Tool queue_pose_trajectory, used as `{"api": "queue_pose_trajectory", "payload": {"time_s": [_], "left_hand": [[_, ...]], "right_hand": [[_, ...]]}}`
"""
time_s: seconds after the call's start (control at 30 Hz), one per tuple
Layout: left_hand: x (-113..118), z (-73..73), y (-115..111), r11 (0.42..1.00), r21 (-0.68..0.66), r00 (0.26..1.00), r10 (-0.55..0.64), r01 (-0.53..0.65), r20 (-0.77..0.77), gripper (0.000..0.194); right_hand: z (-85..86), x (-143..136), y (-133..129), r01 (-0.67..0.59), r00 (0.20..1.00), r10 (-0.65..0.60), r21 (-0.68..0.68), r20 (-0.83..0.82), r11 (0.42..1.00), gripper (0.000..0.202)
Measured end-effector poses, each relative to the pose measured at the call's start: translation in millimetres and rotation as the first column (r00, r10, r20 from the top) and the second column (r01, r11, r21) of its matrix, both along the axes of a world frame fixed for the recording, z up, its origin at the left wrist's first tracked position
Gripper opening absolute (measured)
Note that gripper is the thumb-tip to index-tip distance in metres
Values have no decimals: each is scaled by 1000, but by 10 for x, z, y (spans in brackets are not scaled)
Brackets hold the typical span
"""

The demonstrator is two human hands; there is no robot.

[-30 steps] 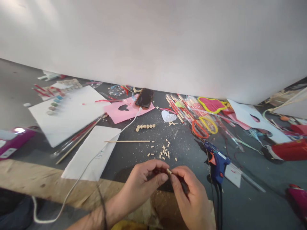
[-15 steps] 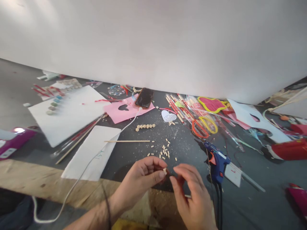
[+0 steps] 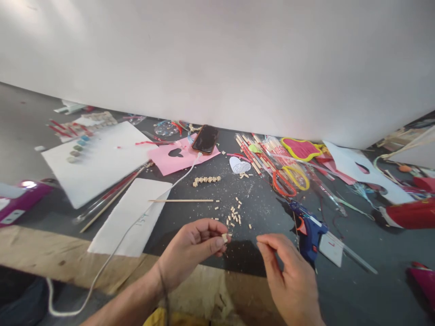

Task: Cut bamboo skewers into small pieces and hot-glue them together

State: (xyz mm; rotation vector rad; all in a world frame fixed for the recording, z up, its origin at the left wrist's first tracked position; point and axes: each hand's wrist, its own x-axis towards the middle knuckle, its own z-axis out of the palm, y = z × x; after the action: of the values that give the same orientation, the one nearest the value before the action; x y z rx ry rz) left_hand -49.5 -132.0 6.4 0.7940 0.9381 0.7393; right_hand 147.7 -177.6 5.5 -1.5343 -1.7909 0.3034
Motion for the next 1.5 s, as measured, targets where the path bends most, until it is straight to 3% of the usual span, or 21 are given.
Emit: {"api": "queue_pose_trajectory", "payload": {"time_s": [0.17, 0.27, 0.33, 0.43, 0.57, 0.7, 0.83, 0.9, 1.03, 1.1, 1.2, 1.23, 1.37, 1.5], "left_hand": [[-148, -48, 74, 996, 45, 997, 80, -79, -16, 19], [-215, -49, 101, 994, 68, 995, 91, -88, -34, 17], [-237, -39, 108, 994, 82, 996, 78, -74, -50, 16], [-237, -21, 120, 994, 93, 996, 56, -50, -66, 15], [-220, -23, 151, 995, 97, 996, 45, -37, -78, 14], [-231, -37, 152, 992, 112, 995, 68, -60, -67, 13], [-256, -20, 110, 993, 95, 996, 81, -77, -39, 12], [-266, -14, 90, 992, 102, 997, 77, -74, -22, 12], [-254, -45, 50, 993, 93, 997, 78, -77, -3, 13], [-226, -72, 20, 994, 60, 996, 85, -86, 13, 15], [-182, -95, -30, 996, 28, 996, 83, -85, 43, 19], [-172, -95, -42, 996, 23, 995, 80, -81, 52, 19], [-138, -78, -61, 998, -8, 996, 58, -58, 72, 21], [-78, -85, -47, 1000, -8, 998, 28, -27, 55, 20]], "right_hand": [[134, 227, -84, 326, 940, -324, -7, 106, 945, 20], [182, 299, -119, 435, 894, -430, -16, 123, 900, 25], [148, 327, -119, 395, 910, -389, -12, 142, 919, 24], [3, 354, -87, 235, 947, -225, -15, 231, 972, 28], [-170, 264, -62, 42, 933, -30, -27, 359, 999, 25], [-186, -95, -120, -201, 880, 213, -75, 425, 977, 27], [-216, -369, -188, -391, 740, 361, -74, 568, 917, 37], [-256, -328, -207, -327, 718, 294, -67, 631, 943, 40], [-310, -107, -252, -8, 711, 2, 5, 703, 1000, 41], [-318, -87, -289, -33, 707, 24, -1, 707, 999, 42], [-332, -159, -335, -188, 706, 165, -42, 688, 981, 39], [-337, -173, -341, -190, 712, 166, -40, 682, 981, 38], [-334, -89, -310, 1, 760, -20, 30, 649, 1000, 33], [-290, 18, -249, -47, 848, 26, 27, 529, 999, 30]]}}
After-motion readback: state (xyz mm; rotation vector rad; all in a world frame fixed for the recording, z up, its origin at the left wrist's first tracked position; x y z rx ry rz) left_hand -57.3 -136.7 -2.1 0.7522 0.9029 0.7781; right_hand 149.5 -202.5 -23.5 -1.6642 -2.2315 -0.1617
